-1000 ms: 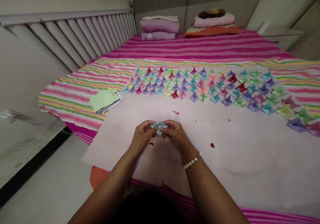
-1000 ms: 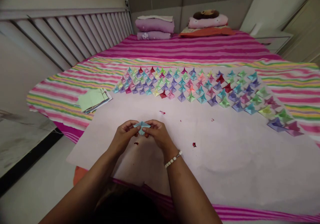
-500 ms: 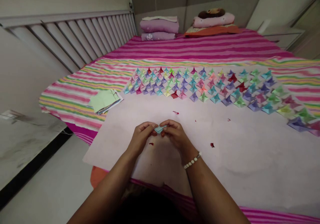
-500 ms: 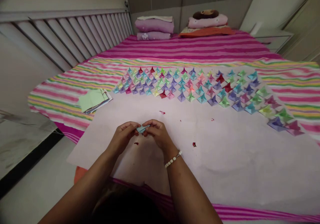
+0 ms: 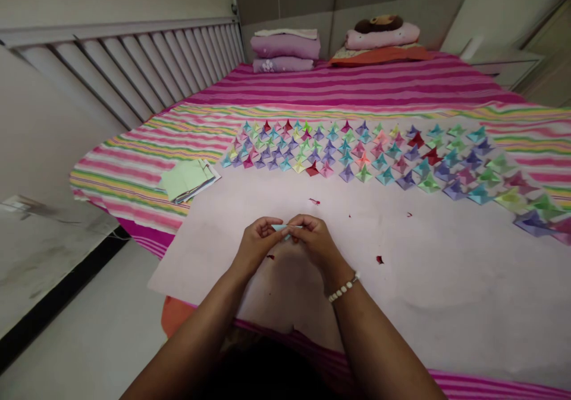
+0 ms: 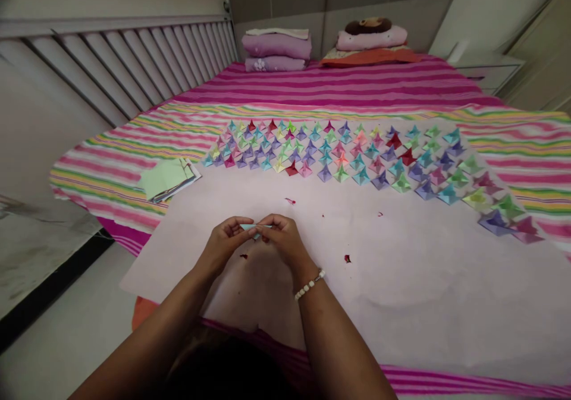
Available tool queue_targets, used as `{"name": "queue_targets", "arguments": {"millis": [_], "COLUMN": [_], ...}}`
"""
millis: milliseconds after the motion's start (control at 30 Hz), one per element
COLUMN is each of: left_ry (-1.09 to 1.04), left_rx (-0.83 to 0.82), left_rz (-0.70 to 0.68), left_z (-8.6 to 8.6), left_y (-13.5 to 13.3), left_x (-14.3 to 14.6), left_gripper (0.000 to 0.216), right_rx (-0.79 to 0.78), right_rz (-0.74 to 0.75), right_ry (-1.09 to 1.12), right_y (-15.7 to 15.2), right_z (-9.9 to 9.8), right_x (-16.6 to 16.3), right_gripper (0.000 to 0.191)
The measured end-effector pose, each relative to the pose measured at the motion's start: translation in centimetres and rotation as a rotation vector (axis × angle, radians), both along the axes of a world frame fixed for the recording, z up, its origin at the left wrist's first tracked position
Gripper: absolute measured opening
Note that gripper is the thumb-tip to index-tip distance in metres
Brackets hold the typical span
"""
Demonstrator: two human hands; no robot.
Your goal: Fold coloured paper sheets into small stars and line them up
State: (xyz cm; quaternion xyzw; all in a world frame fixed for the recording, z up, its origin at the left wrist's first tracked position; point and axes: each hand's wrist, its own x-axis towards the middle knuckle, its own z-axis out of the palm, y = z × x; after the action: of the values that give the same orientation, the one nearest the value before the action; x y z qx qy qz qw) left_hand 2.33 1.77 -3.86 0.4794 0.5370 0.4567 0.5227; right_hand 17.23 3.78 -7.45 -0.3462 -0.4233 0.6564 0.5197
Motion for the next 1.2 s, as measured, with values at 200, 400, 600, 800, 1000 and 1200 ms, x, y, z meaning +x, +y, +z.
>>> {"name": "queue_targets", "arguments": {"millis": [200, 400, 600, 800, 1000, 1200], "left_ry": [-0.016, 0.067, -0.009, -0.061, -0.076, -0.115], "left_rx": [-0.015, 0.063, -0.013, -0.091, -0.074, -0.065], "left_rz": [0.023, 0.111, 0.066, 0.025, -0.087, -0.085], "left_z": [0.0, 0.2, -0.3, -1.6, -1.8, -1.7], "left_y": [-0.1, 0.2, -0.4, -0.3, -0.2, -0.3], "left_x": [0.0, -0.7, 0.1, 0.0, -0.7, -0.6], "left_gripper": [0.023, 0.026, 0.027, 0.026, 0.032, 0.026], "right_rx": [-0.003, -0.012, -0.032, 0.006, -0.012, -0.046], "right_rz": [0.008, 0.038, -0.14, -0.111, 0.051, 0.092], "right_ry": [-0.003, 0.021, -0.008, 0.027, 0.109, 0.091], "right_y": [0.0, 0.0, 0.2, 0.0, 0.1, 0.0], "right_z": [0.1, 0.3, 0.0, 0.2, -0.2, 0.1], "right_x": [0.0, -0.1, 0.1, 0.1, 0.0, 0.1], "right_gripper": [0.013, 0.015, 0.016, 0.018, 0.028, 0.023]}}
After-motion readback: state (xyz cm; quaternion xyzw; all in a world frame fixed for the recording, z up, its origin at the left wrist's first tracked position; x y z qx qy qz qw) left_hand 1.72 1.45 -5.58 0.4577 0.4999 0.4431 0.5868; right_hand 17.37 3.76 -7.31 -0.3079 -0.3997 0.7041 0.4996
